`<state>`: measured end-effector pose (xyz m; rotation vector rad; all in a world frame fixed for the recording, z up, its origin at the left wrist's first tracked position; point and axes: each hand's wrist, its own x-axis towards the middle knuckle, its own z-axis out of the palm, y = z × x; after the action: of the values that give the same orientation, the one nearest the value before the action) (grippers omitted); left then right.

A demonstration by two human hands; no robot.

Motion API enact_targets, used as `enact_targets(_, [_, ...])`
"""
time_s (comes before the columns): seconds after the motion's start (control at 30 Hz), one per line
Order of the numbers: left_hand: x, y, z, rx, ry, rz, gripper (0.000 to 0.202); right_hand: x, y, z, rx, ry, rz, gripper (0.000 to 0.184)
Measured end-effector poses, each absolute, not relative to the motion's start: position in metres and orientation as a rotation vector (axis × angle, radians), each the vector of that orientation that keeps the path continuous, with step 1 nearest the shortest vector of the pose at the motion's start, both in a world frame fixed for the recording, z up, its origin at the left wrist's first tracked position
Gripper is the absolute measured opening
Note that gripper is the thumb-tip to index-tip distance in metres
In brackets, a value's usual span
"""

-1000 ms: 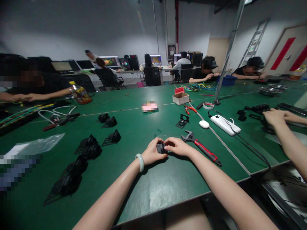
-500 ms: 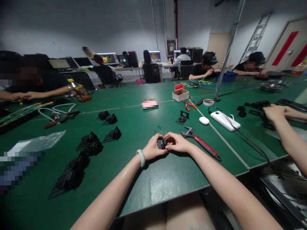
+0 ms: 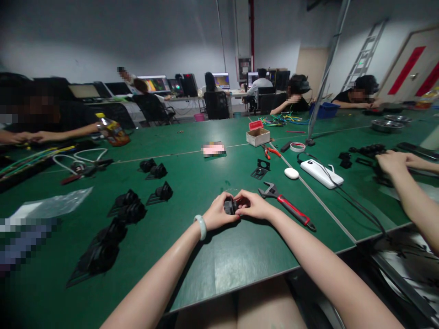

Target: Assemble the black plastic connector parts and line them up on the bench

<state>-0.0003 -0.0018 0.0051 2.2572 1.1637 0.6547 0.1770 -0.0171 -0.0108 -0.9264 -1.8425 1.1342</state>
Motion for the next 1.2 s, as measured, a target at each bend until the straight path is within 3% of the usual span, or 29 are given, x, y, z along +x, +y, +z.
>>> enact_targets(1.2, [-0.0039,0.0033,-0.0036,2.348,1.146,0.674,0.048,0.1747,-0.0155,-0.0056,-1.007,-2.108,0.75,0.028])
